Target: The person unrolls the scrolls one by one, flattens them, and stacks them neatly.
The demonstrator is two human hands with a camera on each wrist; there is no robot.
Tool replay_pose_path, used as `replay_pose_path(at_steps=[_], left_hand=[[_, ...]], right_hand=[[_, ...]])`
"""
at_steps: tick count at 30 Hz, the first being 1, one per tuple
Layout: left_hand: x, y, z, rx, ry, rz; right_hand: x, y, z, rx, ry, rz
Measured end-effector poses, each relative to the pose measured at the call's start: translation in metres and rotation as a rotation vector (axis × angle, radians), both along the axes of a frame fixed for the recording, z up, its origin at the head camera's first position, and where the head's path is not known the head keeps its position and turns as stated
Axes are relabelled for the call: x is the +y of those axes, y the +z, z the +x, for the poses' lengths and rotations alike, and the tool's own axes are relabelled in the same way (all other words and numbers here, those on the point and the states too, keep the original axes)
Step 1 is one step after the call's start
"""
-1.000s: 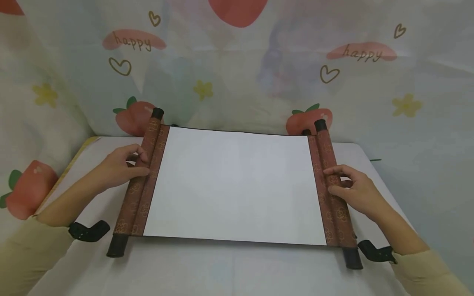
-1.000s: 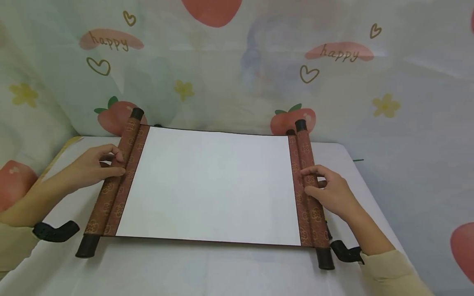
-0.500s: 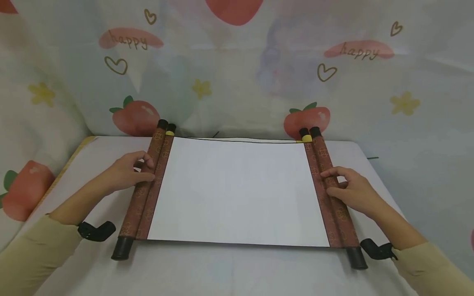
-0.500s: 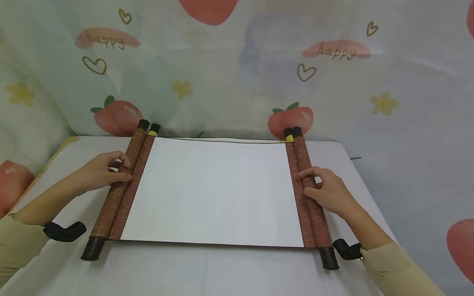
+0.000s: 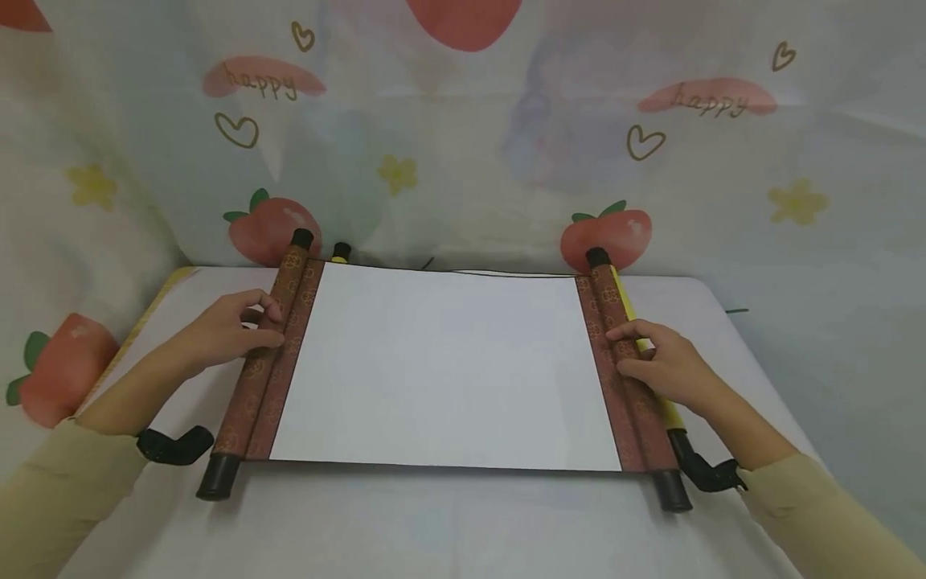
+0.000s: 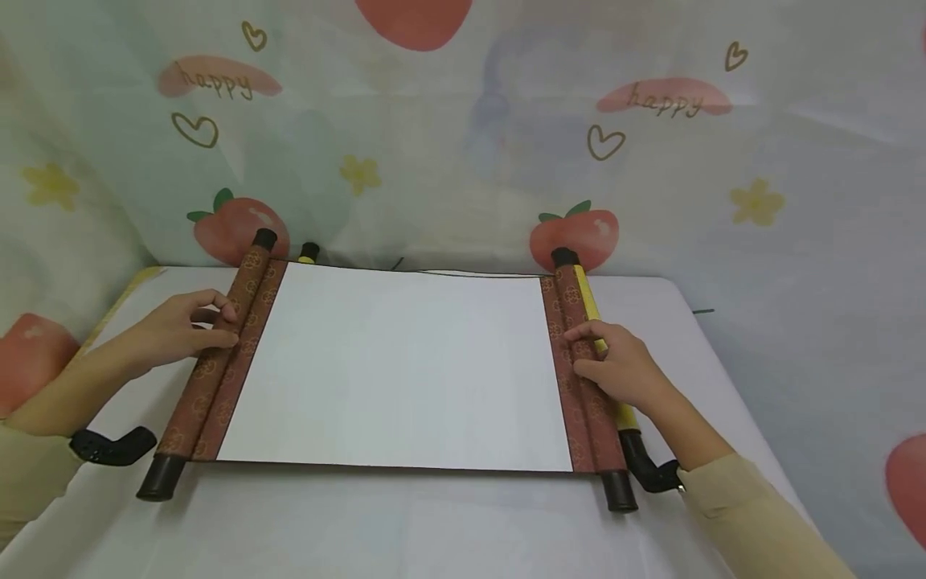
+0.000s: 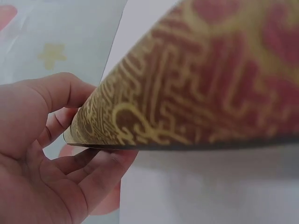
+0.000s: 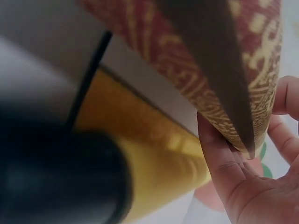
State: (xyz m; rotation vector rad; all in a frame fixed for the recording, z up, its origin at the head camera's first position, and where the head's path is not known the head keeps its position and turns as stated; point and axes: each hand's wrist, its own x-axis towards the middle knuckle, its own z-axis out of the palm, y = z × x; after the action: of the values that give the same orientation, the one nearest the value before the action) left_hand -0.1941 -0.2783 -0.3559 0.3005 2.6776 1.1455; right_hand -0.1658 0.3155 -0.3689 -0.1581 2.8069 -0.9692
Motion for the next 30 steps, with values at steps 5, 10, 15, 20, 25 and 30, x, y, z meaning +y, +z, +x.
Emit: replay_pose_path(at_steps=[5,10,15,20,25,30], left_hand=[[-0.010,-0.003,-0.008,0.016,0.000,-0.013],[-0.018,-0.009,-0.013,0.022,0.010,-0.040],[-0.022,-0.015,-0.018,0.019,0.000,-0.061],[-0.020,-0.021,-0.024,0.014,-0.011,-0.076],[-0.017,-0.030,-0.026,0.016,-0.013,-0.160],[-0.014,-0.034,-0.024,0.059,-0.013,-0.220]], right_hand=[[-0.010,-0.003,-0.009,-0.005,0.003,0.008],[-0.021,-0.007,-0.019,-0.033,0.015,-0.022],[-0.029,-0.016,-0.027,-0.061,0.016,-0.056],[-0.034,-0.024,-0.033,-0.040,-0.008,-0.032],[-0.038,-0.028,-0.034,-0.037,-0.014,0.011],[-0.041,-0.028,-0.036,-0.025,0.007,0.082]])
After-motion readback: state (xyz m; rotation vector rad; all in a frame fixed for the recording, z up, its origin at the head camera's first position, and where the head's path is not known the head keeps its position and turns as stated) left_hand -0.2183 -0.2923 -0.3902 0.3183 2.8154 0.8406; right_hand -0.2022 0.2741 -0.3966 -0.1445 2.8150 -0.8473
